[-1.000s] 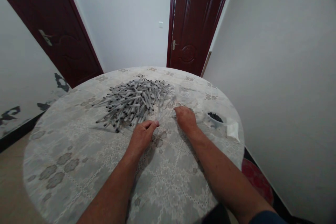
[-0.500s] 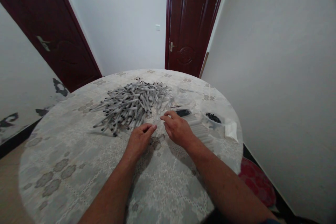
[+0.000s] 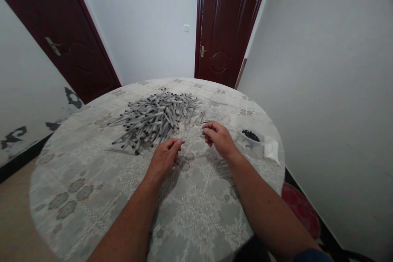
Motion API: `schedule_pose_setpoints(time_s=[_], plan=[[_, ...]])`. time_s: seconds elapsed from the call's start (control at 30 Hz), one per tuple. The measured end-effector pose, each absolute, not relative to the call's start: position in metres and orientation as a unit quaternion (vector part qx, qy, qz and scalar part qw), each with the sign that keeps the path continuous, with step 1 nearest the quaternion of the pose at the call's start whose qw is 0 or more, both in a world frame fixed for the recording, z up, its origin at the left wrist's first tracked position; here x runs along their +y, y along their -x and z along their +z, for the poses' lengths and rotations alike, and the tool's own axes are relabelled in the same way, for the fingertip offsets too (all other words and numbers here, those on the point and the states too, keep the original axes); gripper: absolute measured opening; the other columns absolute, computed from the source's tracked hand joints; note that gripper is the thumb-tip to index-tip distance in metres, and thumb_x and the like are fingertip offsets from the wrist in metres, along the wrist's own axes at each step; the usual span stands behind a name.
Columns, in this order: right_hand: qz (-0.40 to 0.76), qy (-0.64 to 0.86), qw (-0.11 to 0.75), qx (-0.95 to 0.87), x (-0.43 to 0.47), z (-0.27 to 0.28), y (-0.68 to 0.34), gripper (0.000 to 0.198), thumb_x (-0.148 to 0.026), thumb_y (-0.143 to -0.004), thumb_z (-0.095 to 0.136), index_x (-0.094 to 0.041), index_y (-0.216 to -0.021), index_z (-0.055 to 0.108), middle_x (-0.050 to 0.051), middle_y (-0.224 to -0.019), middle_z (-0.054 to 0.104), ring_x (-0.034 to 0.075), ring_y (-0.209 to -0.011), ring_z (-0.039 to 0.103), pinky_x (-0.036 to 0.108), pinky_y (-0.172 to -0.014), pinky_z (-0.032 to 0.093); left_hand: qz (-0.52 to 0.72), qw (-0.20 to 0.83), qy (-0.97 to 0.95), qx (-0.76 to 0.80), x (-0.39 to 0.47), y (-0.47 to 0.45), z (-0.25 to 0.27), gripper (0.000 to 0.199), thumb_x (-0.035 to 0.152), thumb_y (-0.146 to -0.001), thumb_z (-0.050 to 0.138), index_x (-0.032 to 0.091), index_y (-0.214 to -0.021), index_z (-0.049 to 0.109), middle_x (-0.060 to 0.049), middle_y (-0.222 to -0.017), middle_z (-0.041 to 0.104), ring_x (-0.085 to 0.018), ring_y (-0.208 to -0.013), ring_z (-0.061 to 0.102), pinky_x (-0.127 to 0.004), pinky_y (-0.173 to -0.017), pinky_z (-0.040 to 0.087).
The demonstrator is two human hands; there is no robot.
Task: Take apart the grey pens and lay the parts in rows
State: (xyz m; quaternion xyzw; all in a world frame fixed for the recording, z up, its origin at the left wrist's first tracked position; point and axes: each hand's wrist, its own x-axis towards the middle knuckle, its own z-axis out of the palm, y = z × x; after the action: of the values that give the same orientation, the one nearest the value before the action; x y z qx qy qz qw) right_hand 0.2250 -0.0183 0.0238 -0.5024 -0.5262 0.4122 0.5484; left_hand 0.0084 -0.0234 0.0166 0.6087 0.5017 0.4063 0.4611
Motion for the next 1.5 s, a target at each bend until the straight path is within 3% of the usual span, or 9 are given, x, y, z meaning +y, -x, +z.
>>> schedule_pose_setpoints(time_s=[0.13,0.2,0.27,0.47,0.67,0.83,1.07,1.5], plan=[[0.216,0.502,0.452,-0.705,-0.028,0.035,-0.246,0.014,-0.024,-0.089,0.063,-0.019,-0.1,0.07,0.002,-0.085,0.069,0.016,-0.076,0.063,0.029,-0.071,0.051,0.4,0.452,-0.622,0.499,-0.022,-0.008,0.014,0.038,0.054,-0.089,0.061,0.018,-0.086,0.072,0.002,-0.063,0.06,-0.013,-0.048,0.052,-0.027,-0.051,0.04],[0.088,0.478,0.404,-0.775,-0.038,0.039,-0.251,0.013,-0.021,-0.094,0.062,-0.019,-0.102,0.072,0.007,-0.098,0.071,0.02,-0.094,0.063,0.035,-0.088,0.049,0.386,0.44,-0.643,0.495,-0.022,-0.009,0.013,0.038,0.054,-0.09,0.06,0.019,-0.081,0.071,0.001,-0.064,0.061,-0.013,-0.049,0.052,-0.027,-0.051,0.04],[0.012,0.473,0.335,-0.815,-0.05,0.04,-0.25,0.015,-0.018,-0.097,0.06,-0.018,-0.104,0.073,0.01,-0.104,0.07,0.023,-0.102,0.06,0.038,-0.095,0.046,0.367,0.431,-0.673,0.477,-0.023,-0.01,0.011,0.041,0.054,-0.091,0.058,0.019,-0.074,0.07,0.0,-0.062,0.061,-0.014,-0.051,0.051,-0.028,-0.052,0.038],[-0.016,0.525,0.135,-0.84,-0.087,0.029,-0.246,0.017,-0.015,-0.099,0.058,-0.017,-0.108,0.071,0.009,-0.103,0.068,0.023,-0.103,0.057,0.035,-0.093,0.045,0.284,0.451,-0.746,0.398,-0.03,-0.017,0.006,0.043,0.053,-0.091,0.057,0.019,-0.067,0.069,-0.001,-0.059,0.06,-0.015,-0.055,0.05,-0.029,-0.056,0.036],[-0.07,0.674,0.082,-0.731,-0.075,0.029,-0.284,0.021,-0.015,-0.102,0.051,-0.017,-0.11,0.069,0.01,-0.11,0.065,0.022,-0.107,0.06,0.029,-0.092,0.044,0.295,0.42,-0.757,0.404,-0.028,-0.019,-0.002,0.039,0.05,-0.091,0.058,0.02,-0.07,0.07,-0.003,-0.065,0.065,-0.017,-0.061,0.055,-0.03,-0.059,0.037],[-0.096,0.74,0.02,-0.666,-0.044,0.03,-0.292,0.026,-0.012,-0.104,0.042,-0.018,-0.114,0.066,0.011,-0.112,0.063,0.021,-0.096,0.067,0.028,-0.081,0.045,0.328,0.376,-0.751,0.432,-0.022,-0.017,-0.008,0.034,0.044,-0.092,0.058,0.022,-0.07,0.072,-0.005,-0.068,0.069,-0.021,-0.064,0.06,-0.032,-0.062,0.039],[-0.091,0.749,-0.01,-0.656,-0.036,0.019,-0.287,0.029,-0.007,-0.1,0.043,-0.016,-0.118,0.064,0.012,-0.112,0.063,0.022,-0.097,0.069,0.027,-0.079,0.045,0.369,0.346,-0.716,0.482,-0.016,-0.011,-0.006,0.033,0.04,-0.091,0.058,0.023,-0.065,0.068,-0.006,-0.066,0.068,-0.022,-0.063,0.06,-0.034,-0.063,0.038],[-0.074,0.735,-0.007,-0.674,-0.04,0.029,-0.268,0.034,-0.013,-0.102,0.04,-0.023,-0.123,0.065,0.009,-0.118,0.066,0.021,-0.098,0.07,0.028,-0.077,0.046,0.377,0.307,-0.684,0.544,-0.011,-0.003,-0.006,0.035,0.04,-0.091,0.054,0.021,-0.066,0.067,-0.003,-0.068,0.068,-0.021,-0.067,0.061,-0.031,-0.065,0.036]])
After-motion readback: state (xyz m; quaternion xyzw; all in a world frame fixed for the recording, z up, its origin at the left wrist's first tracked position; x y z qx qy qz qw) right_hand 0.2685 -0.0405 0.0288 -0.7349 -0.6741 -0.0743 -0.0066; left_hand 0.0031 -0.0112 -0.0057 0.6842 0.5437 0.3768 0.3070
